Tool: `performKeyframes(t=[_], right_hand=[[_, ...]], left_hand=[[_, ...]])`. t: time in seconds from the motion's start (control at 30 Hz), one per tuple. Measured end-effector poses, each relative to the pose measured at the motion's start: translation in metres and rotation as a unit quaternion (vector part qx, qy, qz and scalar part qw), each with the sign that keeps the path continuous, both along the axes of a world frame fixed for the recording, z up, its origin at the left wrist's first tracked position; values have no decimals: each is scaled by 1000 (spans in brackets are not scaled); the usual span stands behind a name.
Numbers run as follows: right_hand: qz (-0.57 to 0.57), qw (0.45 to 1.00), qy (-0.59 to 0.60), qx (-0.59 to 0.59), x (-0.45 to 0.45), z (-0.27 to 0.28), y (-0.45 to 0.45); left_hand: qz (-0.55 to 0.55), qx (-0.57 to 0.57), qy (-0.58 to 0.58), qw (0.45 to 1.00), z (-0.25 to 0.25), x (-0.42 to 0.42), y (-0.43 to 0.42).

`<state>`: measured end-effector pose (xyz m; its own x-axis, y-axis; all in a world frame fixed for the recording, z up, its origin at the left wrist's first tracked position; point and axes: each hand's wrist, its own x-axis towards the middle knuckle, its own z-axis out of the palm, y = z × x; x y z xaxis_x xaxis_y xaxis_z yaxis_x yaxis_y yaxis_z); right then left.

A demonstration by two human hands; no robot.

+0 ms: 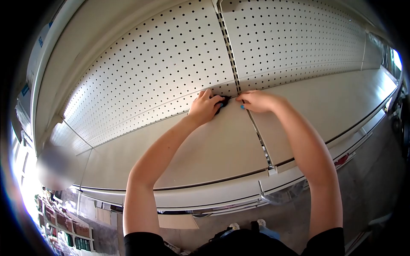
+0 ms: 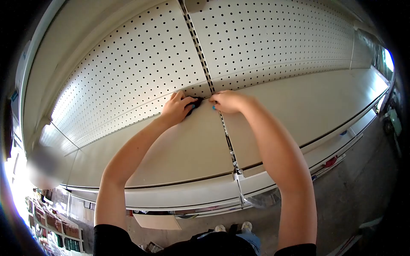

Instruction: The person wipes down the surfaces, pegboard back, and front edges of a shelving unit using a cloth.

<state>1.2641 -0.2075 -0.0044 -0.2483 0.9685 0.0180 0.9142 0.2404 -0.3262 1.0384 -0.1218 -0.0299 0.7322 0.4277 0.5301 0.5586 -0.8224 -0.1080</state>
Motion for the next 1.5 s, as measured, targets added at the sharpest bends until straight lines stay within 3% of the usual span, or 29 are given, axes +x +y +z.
performKeyframes(t=[0.17, 0.37, 0.57, 0.73, 1.0, 1.3, 1.4, 1.5], right_hand=[[8, 1000, -6, 5, 7, -2, 2], [-28, 999, 16, -37, -3, -3, 9], [-5, 1000, -1, -20, -3, -3, 6], [-10, 1000, 3, 13, 1, -13, 11], [-42, 998, 16, -39, 3, 0, 6], [-24, 999, 24, -11, 6, -10, 12], [-42, 999, 24, -21, 5, -7, 7], [-46, 998, 26, -33, 8, -13, 17]], left_hand=[[-23, -46, 29, 998, 6, -8, -25], [-155, -79, 43, 984, 15, -26, -102], [-76, -81, 19, 994, 11, -16, -92], [13, -54, 10, 998, 2, 8, -26], [14, -44, 6, 999, 3, 16, -16], [-107, -103, 23, 989, 14, -6, -104], [-94, -158, 43, 982, 18, -4, -101], [-48, -118, 7, 992, 11, 11, -73]])
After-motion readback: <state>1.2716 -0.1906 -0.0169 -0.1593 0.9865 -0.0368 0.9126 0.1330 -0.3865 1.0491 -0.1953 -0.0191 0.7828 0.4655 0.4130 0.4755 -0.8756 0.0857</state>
